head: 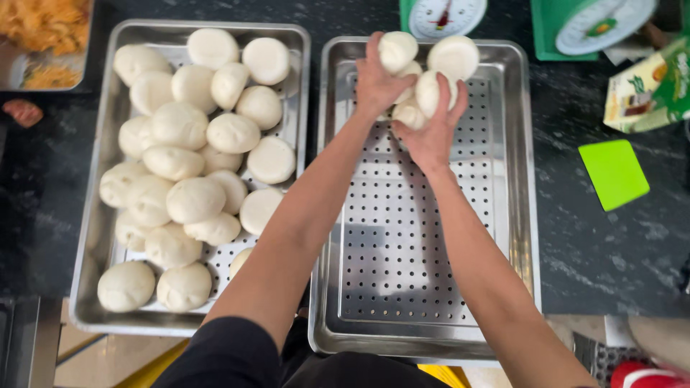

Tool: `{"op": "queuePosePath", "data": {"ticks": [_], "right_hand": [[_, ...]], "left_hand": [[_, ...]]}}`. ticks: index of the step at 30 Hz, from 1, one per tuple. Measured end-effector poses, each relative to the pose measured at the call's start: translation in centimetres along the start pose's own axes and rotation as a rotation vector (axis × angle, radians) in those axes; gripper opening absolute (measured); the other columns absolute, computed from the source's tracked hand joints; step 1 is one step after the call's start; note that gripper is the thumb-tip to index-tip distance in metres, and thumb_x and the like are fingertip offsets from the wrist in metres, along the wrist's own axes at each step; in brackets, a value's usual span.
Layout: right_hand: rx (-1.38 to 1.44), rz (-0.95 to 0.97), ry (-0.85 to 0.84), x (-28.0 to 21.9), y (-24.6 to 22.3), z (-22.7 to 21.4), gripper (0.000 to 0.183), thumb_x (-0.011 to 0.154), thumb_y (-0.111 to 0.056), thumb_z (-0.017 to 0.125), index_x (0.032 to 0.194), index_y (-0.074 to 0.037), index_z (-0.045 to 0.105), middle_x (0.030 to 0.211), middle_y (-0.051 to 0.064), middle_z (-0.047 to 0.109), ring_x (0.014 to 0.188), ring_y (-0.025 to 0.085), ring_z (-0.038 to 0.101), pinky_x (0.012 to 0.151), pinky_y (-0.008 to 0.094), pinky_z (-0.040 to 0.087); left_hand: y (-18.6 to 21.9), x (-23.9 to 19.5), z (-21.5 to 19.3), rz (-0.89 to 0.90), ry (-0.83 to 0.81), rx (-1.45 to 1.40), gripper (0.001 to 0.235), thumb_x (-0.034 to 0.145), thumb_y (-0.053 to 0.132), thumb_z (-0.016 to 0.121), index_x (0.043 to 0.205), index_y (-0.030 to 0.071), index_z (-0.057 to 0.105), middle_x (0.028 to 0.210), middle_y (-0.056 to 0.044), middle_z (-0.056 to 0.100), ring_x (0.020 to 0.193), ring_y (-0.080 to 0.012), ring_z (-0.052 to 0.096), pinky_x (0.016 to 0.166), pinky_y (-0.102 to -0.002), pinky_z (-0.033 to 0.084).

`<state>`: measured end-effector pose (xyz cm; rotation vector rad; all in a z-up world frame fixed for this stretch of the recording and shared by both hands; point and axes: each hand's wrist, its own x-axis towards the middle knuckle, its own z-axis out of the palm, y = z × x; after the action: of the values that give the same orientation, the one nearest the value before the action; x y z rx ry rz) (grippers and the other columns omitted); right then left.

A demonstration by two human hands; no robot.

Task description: The person arranges round white buns on perforated metal trays, moving them between trays and into a plastic bag. The person also retrieves a tray from a proofer and places it on the counter.

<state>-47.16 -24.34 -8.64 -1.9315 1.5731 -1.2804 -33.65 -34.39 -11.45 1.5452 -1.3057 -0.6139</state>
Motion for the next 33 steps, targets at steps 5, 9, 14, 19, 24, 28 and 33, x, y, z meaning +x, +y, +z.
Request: {"op": "queuePosePath", "data": {"ticks": [5,9,14,19,24,28,33], "right_hand": [[0.098,0.009,-0.031,-0.5,-2.2,-0.2,0.117,0.072,-0.01,0.098,0.162,-0.012,0.022,0.16,0.02,0.021,0.151,0.042,0.032,0.127,0.046,0.033],[0.329,0.008,-0.084,-0.7,-5.8,2.9,0.119,0.076,-0.013,0.097,0.164,-0.01,0.017,0.162,0.02,0.023,0.152,0.038,0.033,0.128,0.045,0.031],[0.365,-0.188,-0.165,-0.1,-11.8,11.0,0.111,0.077,-0.019,0.098,0.16,-0.011,0.024,0.158,0.02,0.031,0.148,0.038,0.035,0.126,0.045,0.033],[0.197,-0.253,-0.214,0.2,-14.2,17.3,0.075,0.095,-0.016,0.083,0.156,-0.013,0.039,0.156,0.018,0.039,0.15,0.039,0.036,0.126,0.045,0.035],[0.206,-0.144,-0.201,2.5,-13.7,20.0,0.07,0.096,-0.017,0.075,0.155,-0.013,0.038,0.157,0.023,0.034,0.146,0.04,0.039,0.123,0.044,0.035],[0.04,-0.233,-0.341,4.3,-14.3,21.8,0.071,0.102,-0.026,0.073,0.16,-0.01,0.035,0.164,0.031,0.02,0.155,0.046,0.018,0.125,0.048,0.023],[0.048,-0.05,-0.423,3.9,-12.3,20.7,0.057,0.105,-0.034,0.064,0.155,-0.015,0.046,0.166,0.028,0.024,0.155,0.041,0.023,0.124,0.046,0.026]], "left_hand": [[2.7,-1.7,-3.9,-0.136,-0.012,-0.053,0.106,0.057,0.033,0.091,0.147,0.025,0.036,0.127,-0.021,0.054,0.113,-0.0407,0.061,0.096,-0.048,0.052],[4.2,-2.6,-12.1,0.017,0.21,-0.066,0.099,0.066,0.031,0.09,0.148,0.024,0.037,0.125,-0.021,0.054,0.112,-0.0403,0.063,0.099,-0.047,0.054],[2.9,-3.2,-26.0,0.013,0.441,0.145,0.092,0.073,0.03,0.09,0.148,0.025,0.039,0.129,-0.019,0.053,0.11,-0.0395,0.066,0.093,-0.046,0.055],[-1.6,-5.1,-35.7,-0.131,0.387,0.243,0.094,0.075,0.033,0.091,0.15,0.023,0.035,0.13,-0.021,0.049,0.106,-0.0406,0.065,0.095,-0.046,0.052],[-6.7,-3.6,-38.1,-0.026,0.363,0.236,0.096,0.076,0.032,0.094,0.15,0.021,0.034,0.129,-0.023,0.048,0.113,-0.0409,0.06,0.1,-0.045,0.051],[-8.8,-0.1,-37.7,0.029,0.474,0.209,0.094,0.077,0.032,0.089,0.153,0.021,0.034,0.138,-0.025,0.045,0.122,-0.0415,0.057,0.103,-0.047,0.05],[-9.6,3.4,-37.2,-0.257,0.146,0.438,0.084,0.085,0.059,0.075,0.153,0.025,0.039,0.156,-0.031,0.029,0.145,-0.046,0.029,0.115,-0.061,0.027]]}}
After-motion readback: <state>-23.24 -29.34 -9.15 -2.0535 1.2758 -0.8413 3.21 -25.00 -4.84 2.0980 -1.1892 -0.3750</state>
